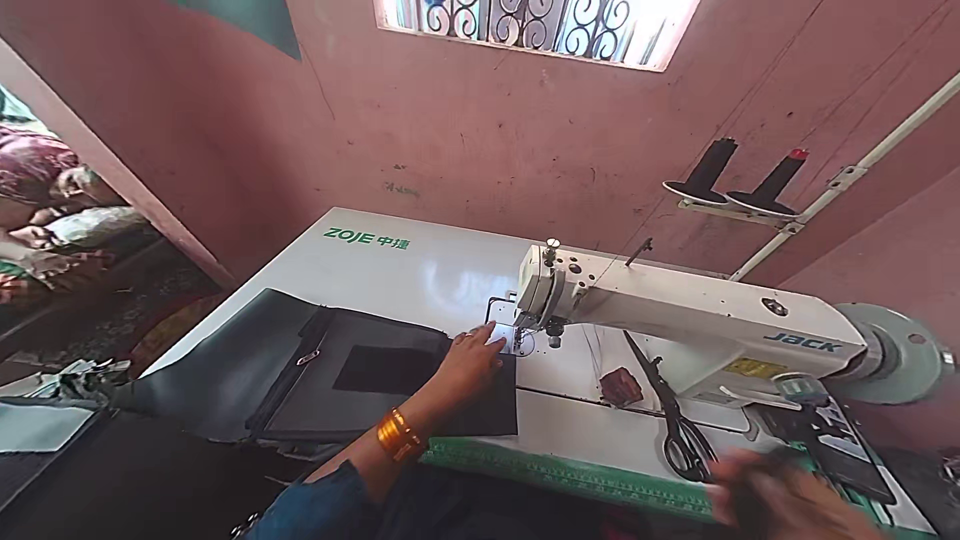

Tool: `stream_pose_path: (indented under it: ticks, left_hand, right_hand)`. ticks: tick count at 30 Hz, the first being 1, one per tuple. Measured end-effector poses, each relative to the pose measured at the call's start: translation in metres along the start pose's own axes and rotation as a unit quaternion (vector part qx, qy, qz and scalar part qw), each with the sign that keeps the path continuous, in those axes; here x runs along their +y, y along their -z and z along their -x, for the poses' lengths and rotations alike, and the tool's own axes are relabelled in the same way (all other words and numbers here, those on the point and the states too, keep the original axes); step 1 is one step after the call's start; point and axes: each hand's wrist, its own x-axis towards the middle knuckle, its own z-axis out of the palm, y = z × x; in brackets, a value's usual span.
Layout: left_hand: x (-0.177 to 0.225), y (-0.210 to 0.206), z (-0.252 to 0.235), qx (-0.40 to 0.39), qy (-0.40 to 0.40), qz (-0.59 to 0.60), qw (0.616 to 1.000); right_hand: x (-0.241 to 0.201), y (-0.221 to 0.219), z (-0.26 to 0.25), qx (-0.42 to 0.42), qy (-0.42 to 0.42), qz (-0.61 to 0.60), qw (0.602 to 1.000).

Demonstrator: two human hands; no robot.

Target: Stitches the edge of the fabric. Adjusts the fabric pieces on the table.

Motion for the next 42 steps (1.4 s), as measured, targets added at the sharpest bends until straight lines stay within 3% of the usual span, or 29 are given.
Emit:
stream_pose_path:
  ticks: [2,5,7,11,13,15,18,20,26,30,33,36,42]
  left_hand:
    - [0.001,-0.004,-0.017,-0.043,-0.029,0.000,0.999]
    - [-0.015,-0.004,-0.024,-0.050,-0.063,0.088,0.993]
    - [-0.028,-0.010,-0.025,-0.033,-0.112,0.153,0.981]
    - [-0.023,-0.015,-0.021,-0.028,-0.067,0.110,0.991]
    - [-0.025,-0.021,-0.019,0.015,-0.087,0.148,0.985]
    - [-0.030,-0.029,-0.018,0.076,-0.110,0.259,0.957]
    - [-0.038,-0.019,-0.019,0.033,-0.051,0.423,0.904]
    - [-0.038,-0.015,-0.020,0.008,-0.025,0.470,0.882]
    - [-0.036,-0.015,-0.022,-0.010,-0.029,0.492,0.870]
    - [-0.029,-0.015,-0.026,-0.005,-0.010,0.484,0.875]
    - [-0.019,-0.012,-0.029,-0.003,0.029,0.501,0.865]
    - [-0.014,-0.011,-0.034,0.019,0.041,0.476,0.878]
    - [-0.014,-0.011,-0.043,0.010,0.034,0.426,0.904]
  right_hand:
    - [0.048,-0.040,-0.031,-0.041,-0.132,-0.065,0.988]
    - [0.107,-0.089,-0.064,0.011,-0.199,-0.030,0.980]
    - [0.130,-0.114,-0.086,0.040,-0.178,0.057,0.982]
    - [0.158,-0.144,-0.113,0.066,-0.105,0.154,0.980]
    - [0.163,-0.148,-0.115,0.075,-0.073,0.178,0.979]
    - [0.165,-0.147,-0.113,0.073,-0.045,0.199,0.976]
    - [0.170,-0.157,-0.109,0.032,-0.002,0.196,0.980]
    - [0.171,-0.162,-0.104,0.000,0.016,0.171,0.985]
    - [0.170,-0.156,-0.102,-0.030,0.031,0.207,0.977]
    - [0.169,-0.159,-0.084,0.020,0.148,0.342,0.928]
    - [0.178,-0.161,-0.078,0.086,0.222,0.392,0.889]
    - [0.185,-0.159,-0.083,0.102,0.266,0.415,0.864]
    - [0.185,-0.155,-0.088,0.096,0.245,0.400,0.878]
